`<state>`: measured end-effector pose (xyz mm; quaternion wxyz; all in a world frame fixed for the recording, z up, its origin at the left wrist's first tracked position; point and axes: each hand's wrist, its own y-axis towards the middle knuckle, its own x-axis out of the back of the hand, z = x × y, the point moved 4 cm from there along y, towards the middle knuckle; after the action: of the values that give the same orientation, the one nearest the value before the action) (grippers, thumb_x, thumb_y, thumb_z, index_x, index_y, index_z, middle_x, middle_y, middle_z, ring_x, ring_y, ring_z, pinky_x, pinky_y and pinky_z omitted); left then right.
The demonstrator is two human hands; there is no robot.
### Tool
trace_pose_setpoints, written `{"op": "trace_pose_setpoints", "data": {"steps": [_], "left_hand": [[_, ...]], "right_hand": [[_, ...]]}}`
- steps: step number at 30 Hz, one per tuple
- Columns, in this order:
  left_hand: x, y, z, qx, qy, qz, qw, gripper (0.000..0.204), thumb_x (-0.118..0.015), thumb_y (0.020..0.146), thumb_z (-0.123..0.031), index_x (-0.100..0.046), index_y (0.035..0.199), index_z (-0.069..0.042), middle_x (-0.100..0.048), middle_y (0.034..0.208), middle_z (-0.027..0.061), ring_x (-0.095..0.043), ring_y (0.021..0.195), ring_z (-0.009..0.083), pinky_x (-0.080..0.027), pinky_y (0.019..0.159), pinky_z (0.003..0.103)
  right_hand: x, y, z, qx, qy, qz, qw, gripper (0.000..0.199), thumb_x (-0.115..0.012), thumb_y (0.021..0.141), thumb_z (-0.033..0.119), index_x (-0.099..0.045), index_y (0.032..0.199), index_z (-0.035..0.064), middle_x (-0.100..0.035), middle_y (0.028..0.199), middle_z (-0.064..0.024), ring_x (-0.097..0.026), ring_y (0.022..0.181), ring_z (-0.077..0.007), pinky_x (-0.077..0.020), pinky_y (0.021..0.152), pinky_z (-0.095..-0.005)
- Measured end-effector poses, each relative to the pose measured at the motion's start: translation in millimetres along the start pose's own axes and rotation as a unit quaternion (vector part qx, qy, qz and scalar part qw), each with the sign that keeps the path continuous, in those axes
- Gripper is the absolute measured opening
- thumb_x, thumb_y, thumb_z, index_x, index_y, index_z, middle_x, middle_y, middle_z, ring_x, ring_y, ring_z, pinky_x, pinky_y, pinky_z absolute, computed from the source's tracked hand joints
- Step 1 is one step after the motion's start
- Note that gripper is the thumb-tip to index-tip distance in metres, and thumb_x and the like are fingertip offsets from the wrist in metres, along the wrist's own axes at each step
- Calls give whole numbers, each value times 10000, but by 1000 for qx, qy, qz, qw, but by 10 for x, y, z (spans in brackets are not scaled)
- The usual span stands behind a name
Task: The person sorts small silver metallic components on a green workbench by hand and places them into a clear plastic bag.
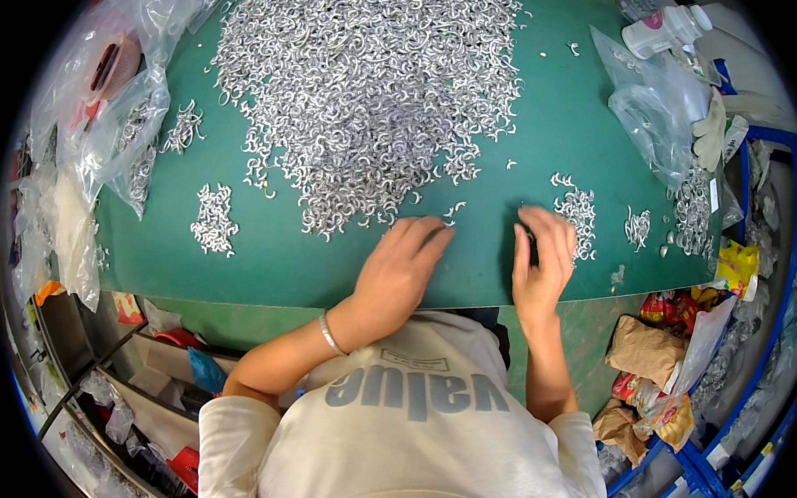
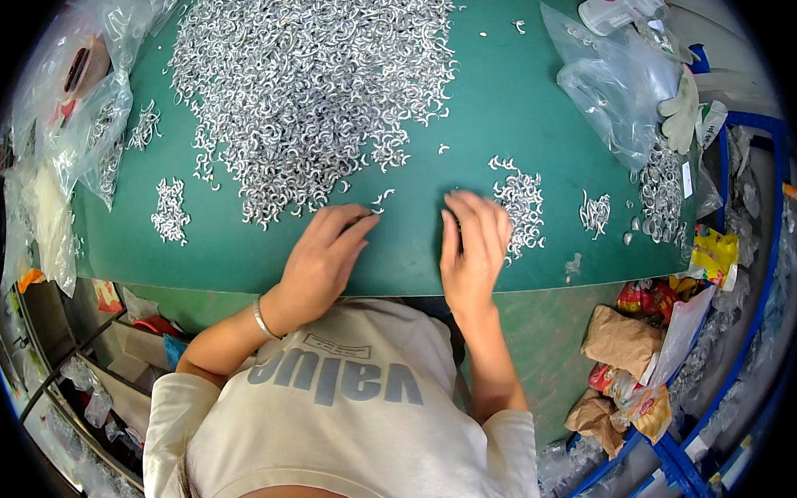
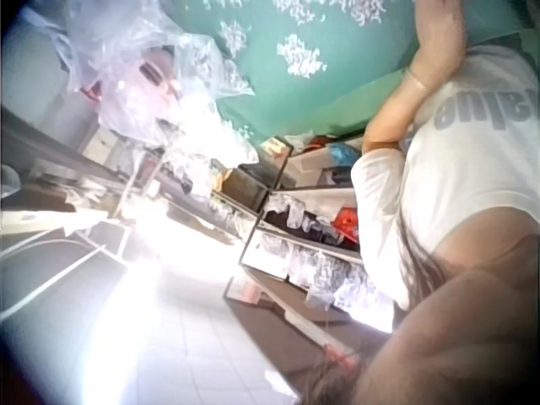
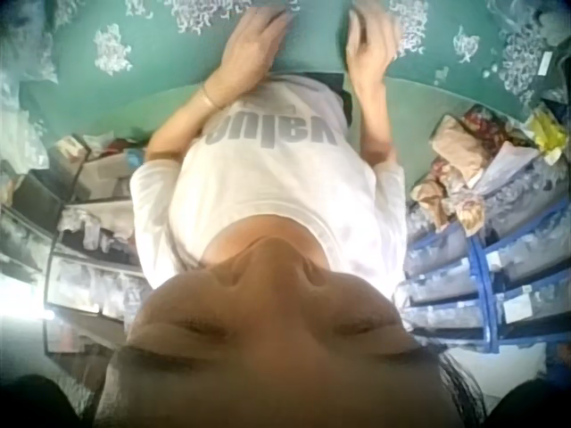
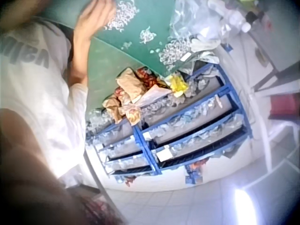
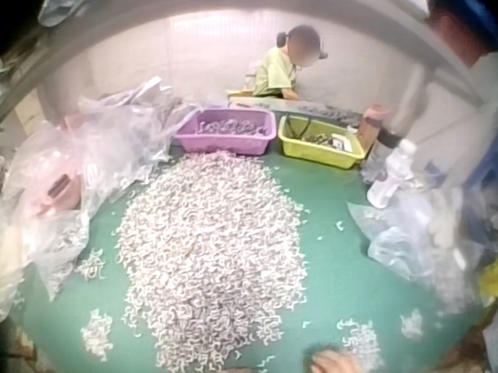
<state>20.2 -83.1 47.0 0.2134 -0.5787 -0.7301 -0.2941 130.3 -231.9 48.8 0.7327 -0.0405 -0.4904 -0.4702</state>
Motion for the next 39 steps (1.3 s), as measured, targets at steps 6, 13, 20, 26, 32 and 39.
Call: {"op": "trace_pose_setpoints", "data": {"steps": [6, 13, 20, 26, 32, 39], "left_hand": [[-128, 134, 16, 7, 63, 12, 998, 412, -599, 766, 27, -548, 1175, 30, -512, 1207, 151, -495, 1072, 328, -415, 909, 403], [-135, 132, 47, -1, 98, 17, 995, 402, -600, 778, 11, -551, 1176, 17, -518, 1204, 137, -501, 1069, 320, -413, 906, 394], [-184, 162, 99, 26, 47, 20, 998, 435, -587, 782, 18, -524, 1212, 14, -510, 1236, 138, -491, 1115, 313, -408, 913, 403], [-221, 180, -1, -50, 60, 29, 996, 444, -566, 742, 42, -541, 1184, 27, -505, 1263, 160, -477, 1173, 328, -402, 950, 398], [-191, -40, 16, -74, -1, 59, 996, 457, -514, 693, 80, -557, 1147, 50, -503, 1275, 168, -473, 1191, 343, -394, 988, 415], [-54, 446, 126, -53, 127, -18, 990, 466, -480, 695, 94, -552, 1154, 51, -513, 1262, 171, -463, 1199, 334, -366, 1008, 447]], "right_hand": [[-245, 401, -65, 0, -43, 10, 999, 309, -573, 824, -25, -571, 1133, -14, -593, 1184, -135, -523, 1132, -315, -378, 948, -405], [-309, 196, -9, 25, -95, 119, 988, 283, -523, 860, 4, -566, 1138, -28, -553, 1257, -151, -464, 1223, -334, -310, 1025, -497], [-175, -88, 260, 17, 90, 231, 969, 387, -527, 823, -61, -533, 1209, -36, -533, 1277, -181, -458, 1241, -361, -354, 1010, -497], [-352, 223, 69, 20, 62, 134, 989, 441, -504, 811, -88, -494, 1247, -32, -528, 1285, -169, -437, 1258, -359, -323, 1030, -506], [-216, -58, 120, 48, -17, 212, 976, 478, -536, 796, -54, -483, 1269, -6, -541, 1277, -136, -427, 1275, -331, -277, 1049, -527], [-336, 62, 192, 44, 16, 190, 981, 402, -531, 849, -19, -489, 1249, -13, -545, 1266, -139, -452, 1256, -304, -290, 1052, -492]]}}
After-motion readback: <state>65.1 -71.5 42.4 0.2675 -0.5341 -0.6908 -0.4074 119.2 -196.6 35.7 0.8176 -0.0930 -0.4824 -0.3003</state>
